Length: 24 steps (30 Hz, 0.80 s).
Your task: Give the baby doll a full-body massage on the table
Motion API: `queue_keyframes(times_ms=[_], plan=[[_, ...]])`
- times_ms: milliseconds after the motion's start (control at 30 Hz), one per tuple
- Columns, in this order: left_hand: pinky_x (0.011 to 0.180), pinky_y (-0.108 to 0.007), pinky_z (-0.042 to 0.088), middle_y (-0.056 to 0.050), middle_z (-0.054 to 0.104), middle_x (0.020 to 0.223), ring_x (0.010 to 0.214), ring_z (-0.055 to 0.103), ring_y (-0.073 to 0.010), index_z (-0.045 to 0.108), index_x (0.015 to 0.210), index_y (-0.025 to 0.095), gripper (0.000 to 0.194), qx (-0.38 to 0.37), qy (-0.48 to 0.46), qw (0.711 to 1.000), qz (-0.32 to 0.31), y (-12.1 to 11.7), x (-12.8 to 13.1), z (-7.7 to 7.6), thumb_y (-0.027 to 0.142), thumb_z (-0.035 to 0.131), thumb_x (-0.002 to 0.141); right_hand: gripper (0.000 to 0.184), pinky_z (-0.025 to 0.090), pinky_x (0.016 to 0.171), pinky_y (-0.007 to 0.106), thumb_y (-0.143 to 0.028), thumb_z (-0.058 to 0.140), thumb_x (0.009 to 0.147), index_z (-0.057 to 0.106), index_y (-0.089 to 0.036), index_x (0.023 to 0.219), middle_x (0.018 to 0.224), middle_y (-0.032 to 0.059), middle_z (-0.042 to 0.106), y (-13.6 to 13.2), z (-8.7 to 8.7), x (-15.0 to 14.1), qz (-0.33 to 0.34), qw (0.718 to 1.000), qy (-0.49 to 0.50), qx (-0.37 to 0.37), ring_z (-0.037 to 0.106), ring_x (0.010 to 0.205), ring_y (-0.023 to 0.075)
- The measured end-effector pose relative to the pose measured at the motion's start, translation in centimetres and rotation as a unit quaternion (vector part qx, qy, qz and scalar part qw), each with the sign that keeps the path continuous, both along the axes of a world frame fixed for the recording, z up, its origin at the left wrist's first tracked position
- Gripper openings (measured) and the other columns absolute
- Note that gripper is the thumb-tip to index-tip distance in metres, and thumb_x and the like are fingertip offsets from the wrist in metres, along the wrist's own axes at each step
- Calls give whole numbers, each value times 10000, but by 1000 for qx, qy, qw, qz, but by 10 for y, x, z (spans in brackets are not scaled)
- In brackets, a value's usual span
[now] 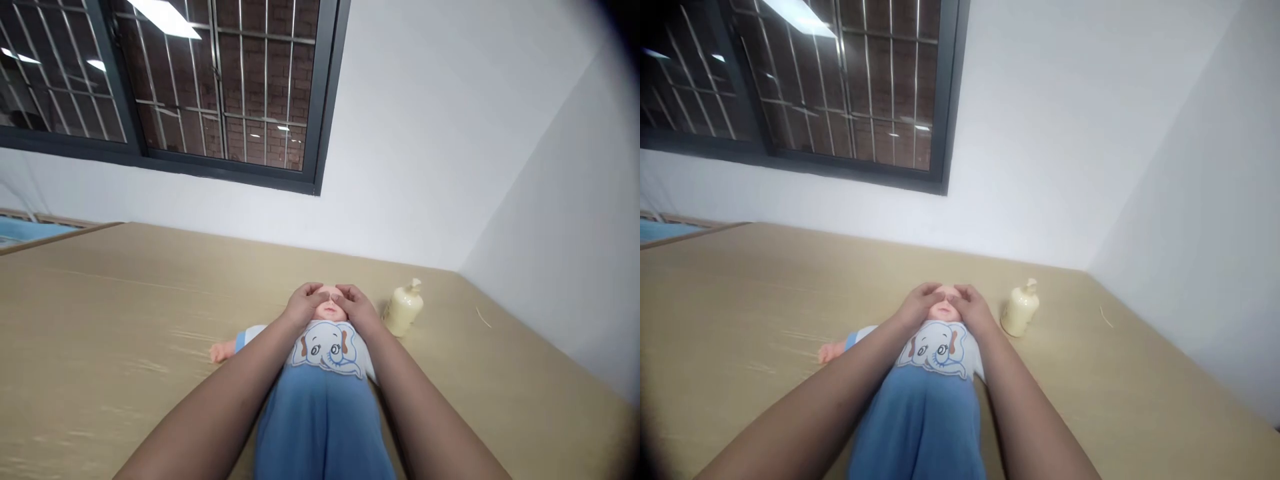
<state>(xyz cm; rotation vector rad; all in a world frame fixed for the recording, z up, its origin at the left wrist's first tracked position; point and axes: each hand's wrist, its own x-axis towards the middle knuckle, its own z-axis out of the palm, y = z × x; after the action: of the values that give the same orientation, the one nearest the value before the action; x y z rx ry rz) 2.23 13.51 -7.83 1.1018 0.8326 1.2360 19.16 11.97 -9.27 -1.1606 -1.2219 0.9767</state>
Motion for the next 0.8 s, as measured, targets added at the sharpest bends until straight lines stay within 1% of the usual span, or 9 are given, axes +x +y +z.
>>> queue_keyframes(times_ms=[167,300,400,500,567,667,800], plan=[[764,-316,515,-91,720,945,865,671,-232,696,968,143,319,-5,-6,1000,8,2,2,-4,215,808,678,427,515,848,385,-450,826,675,690,-221,1008,945,46,732,0,2,-2,-3,1000,-3,2,675,928,254],[763,-322,519,-88,724,926,871,676,-242,708,957,145,296,-6,-18,1000,11,5,3,-8,201,787,677,418,520,844,397,-470,814,667,702,-231,992,954,51,736,0,2,-1,7,1000,16,-1,679,945,274],[795,-330,521,-88,728,939,896,676,-247,719,938,148,280,-9,-29,999,14,9,3,-12,198,781,670,416,533,769,397,-465,781,683,707,-248,1029,1009,58,743,-3,3,0,19,999,37,-17,695,914,282],[823,-342,520,-89,727,942,907,675,-247,720,929,150,271,-15,-41,999,21,14,4,-16,211,771,670,433,535,718,394,-410,771,668,708,-259,1069,1063,62,745,-7,5,0,30,998,47,-30,707,884,286],[828,-348,521,-92,727,929,907,676,-249,717,914,149,254,-19,-44,999,24,15,4,-16,223,762,676,447,541,741,399,-390,783,657,706,-262,1079,1080,61,743,-9,6,0,35,998,47,-29,709,920,294],[811,-346,525,-93,730,917,896,681,-250,716,915,148,244,-18,-39,999,19,12,2,-14,241,757,693,450,543,827,411,-424,808,668,698,-259,1072,1081,62,739,-9,5,0,40,998,41,-15,695,1008,300],[783,-335,514,-96,729,954,907,679,-261,709,963,144,329,-2,-7,1000,17,5,0,-8,216,808,658,485,522,902,423,-471,840,666,686,-237,1062,1039,69,739,-5,2,-1,35,999,15,3,681,1023,290]])
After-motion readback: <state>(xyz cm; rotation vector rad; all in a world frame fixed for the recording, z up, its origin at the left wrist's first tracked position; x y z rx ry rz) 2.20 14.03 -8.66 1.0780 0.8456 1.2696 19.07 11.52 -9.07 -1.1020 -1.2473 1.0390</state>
